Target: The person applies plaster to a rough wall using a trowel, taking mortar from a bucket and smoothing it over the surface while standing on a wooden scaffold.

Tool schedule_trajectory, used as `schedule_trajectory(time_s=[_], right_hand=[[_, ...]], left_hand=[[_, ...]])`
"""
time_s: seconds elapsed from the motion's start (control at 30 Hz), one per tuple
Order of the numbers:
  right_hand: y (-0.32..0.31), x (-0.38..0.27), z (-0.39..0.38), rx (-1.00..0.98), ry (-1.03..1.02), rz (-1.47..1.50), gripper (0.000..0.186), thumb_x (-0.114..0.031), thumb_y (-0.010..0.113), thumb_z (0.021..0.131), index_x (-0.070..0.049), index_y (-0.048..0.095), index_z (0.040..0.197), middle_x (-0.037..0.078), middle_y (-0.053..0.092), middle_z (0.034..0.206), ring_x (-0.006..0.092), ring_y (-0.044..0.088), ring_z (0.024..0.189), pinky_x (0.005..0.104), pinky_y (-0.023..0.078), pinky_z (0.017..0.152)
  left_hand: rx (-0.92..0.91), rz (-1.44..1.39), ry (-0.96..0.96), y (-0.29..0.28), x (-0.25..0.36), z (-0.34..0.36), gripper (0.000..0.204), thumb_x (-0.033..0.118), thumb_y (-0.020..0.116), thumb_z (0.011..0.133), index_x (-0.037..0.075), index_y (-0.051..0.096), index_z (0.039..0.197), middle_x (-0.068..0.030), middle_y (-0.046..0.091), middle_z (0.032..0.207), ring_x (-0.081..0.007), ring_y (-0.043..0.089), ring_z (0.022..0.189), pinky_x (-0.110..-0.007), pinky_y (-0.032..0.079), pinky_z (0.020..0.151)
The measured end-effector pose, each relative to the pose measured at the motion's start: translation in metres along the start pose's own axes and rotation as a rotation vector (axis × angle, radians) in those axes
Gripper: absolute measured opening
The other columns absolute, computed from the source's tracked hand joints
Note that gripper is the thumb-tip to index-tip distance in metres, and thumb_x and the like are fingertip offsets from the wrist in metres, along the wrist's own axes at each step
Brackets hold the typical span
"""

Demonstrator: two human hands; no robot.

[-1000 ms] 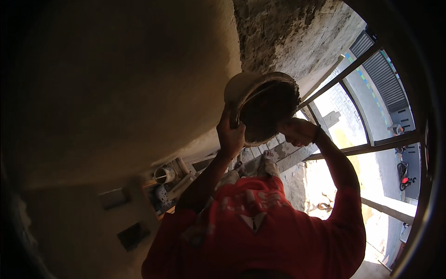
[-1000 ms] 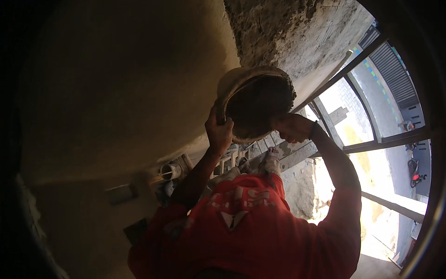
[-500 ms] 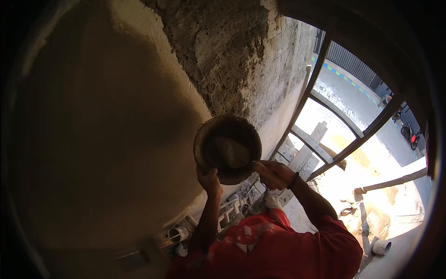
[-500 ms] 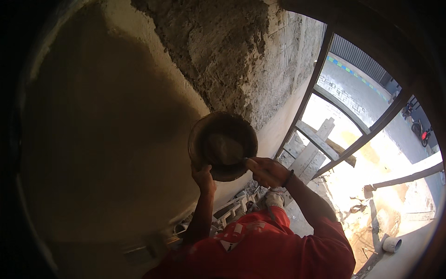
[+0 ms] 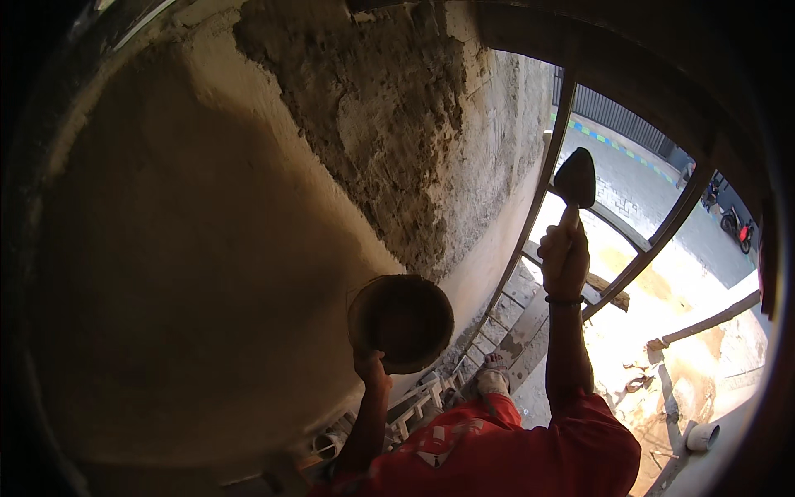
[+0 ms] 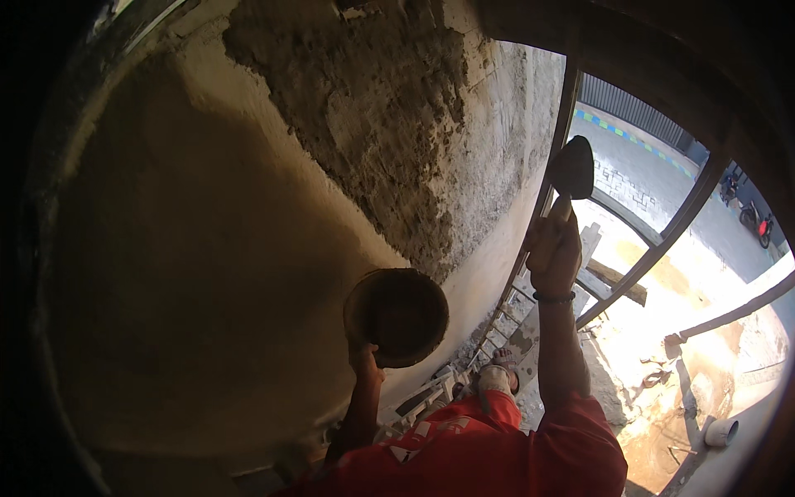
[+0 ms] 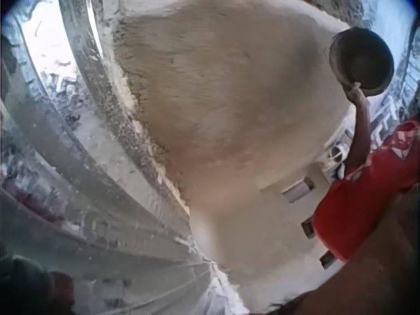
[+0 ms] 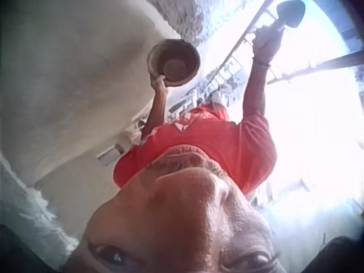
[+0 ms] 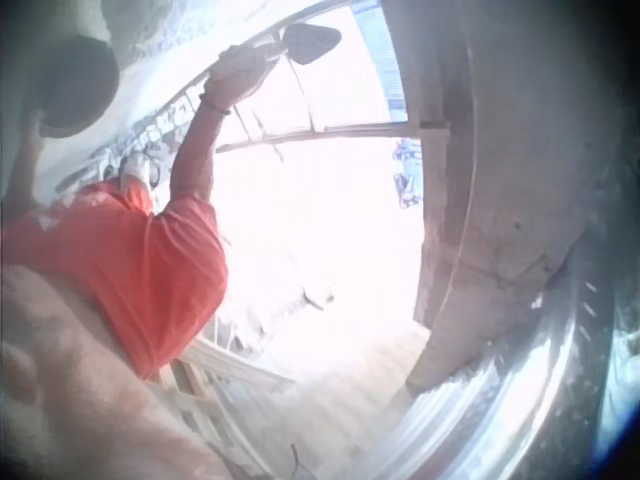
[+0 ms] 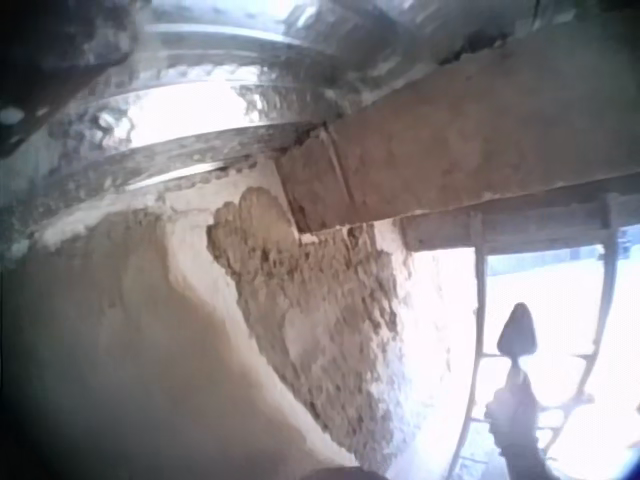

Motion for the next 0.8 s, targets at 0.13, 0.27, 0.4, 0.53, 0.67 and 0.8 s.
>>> schedule_trajectory(time_s=[0.13,0.27,0.4,0.53,0.67,0.8], right_hand=[[0.012,-0.079,0.009,0.207,-0.461,-0.103,0.037,-0.021,0.045,0.093,-0.008,0.039,0.127,0.005,0.050,0.070,0.0134,0.049,0.053,0.0236,0.040,0.042],[0.007,-0.113,0.028,0.209,-0.823,-0.063,0.050,-0.017,0.049,0.095,-0.008,0.028,0.139,0.008,0.050,0.071,0.0115,0.042,0.042,0.0230,0.036,0.034],[0.019,-0.102,0.052,0.505,-1.072,-0.088,0.044,-0.021,0.047,0.097,-0.011,0.034,0.138,0.007,0.052,0.076,0.0111,0.045,0.048,0.0242,0.042,0.042],[0.090,-0.020,0.133,0.508,-1.027,-0.388,0.052,-0.017,0.051,0.093,-0.010,0.031,0.140,0.016,0.050,0.109,0.0271,0.049,0.087,0.0356,0.044,0.071],[0.199,0.079,0.209,-0.041,-0.767,-1.090,0.059,-0.014,0.055,0.089,-0.009,0.029,0.142,0.023,0.049,0.132,0.0399,0.052,0.115,0.0446,0.046,0.092],[0.194,0.112,0.141,-0.205,-0.786,-0.989,0.056,-0.013,0.052,0.089,-0.005,0.030,0.140,0.021,0.051,0.130,0.0380,0.057,0.109,0.0431,0.049,0.088]], left_hand=[[0.142,0.015,-0.018,-0.031,-0.004,-0.010,0.060,-0.007,0.059,0.058,0.001,0.052,0.117,-0.0071,0.056,0.108,-0.0226,0.053,0.099,-0.032,0.041,0.089],[0.124,-0.007,0.030,-0.071,-0.016,-0.003,0.057,-0.007,0.059,0.059,0.003,0.052,0.114,-0.0062,0.055,0.105,-0.0212,0.053,0.096,-0.032,0.042,0.085],[0.219,-0.001,0.055,-0.105,-0.010,-0.021,0.050,-0.005,0.059,0.060,0.003,0.054,0.109,-0.0064,0.056,0.101,-0.0201,0.053,0.090,-0.032,0.044,0.081],[0.330,0.047,0.082,-0.128,0.003,-0.035,0.041,-0.001,0.063,0.062,0.003,0.056,0.102,-0.0071,0.058,0.095,-0.0197,0.055,0.083,-0.033,0.046,0.075],[0.328,0.099,0.012,-0.122,-0.014,-0.028,0.037,0.002,0.065,0.064,0.003,0.057,0.100,-0.0078,0.059,0.094,-0.0217,0.056,0.083,-0.035,0.047,0.075],[0.425,-0.035,-0.131,-0.116,-0.012,-0.052,0.046,0.000,0.065,0.062,0.002,0.054,0.107,-0.0106,0.056,0.106,-0.0243,0.053,0.095,-0.038,0.046,0.082]])
Point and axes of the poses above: each hand's wrist, its own z-axis towards the middle knuckle, its own y-axis out of the palm, x = y × z, the point moved 9 cm from there along z, towards the middle knuckle
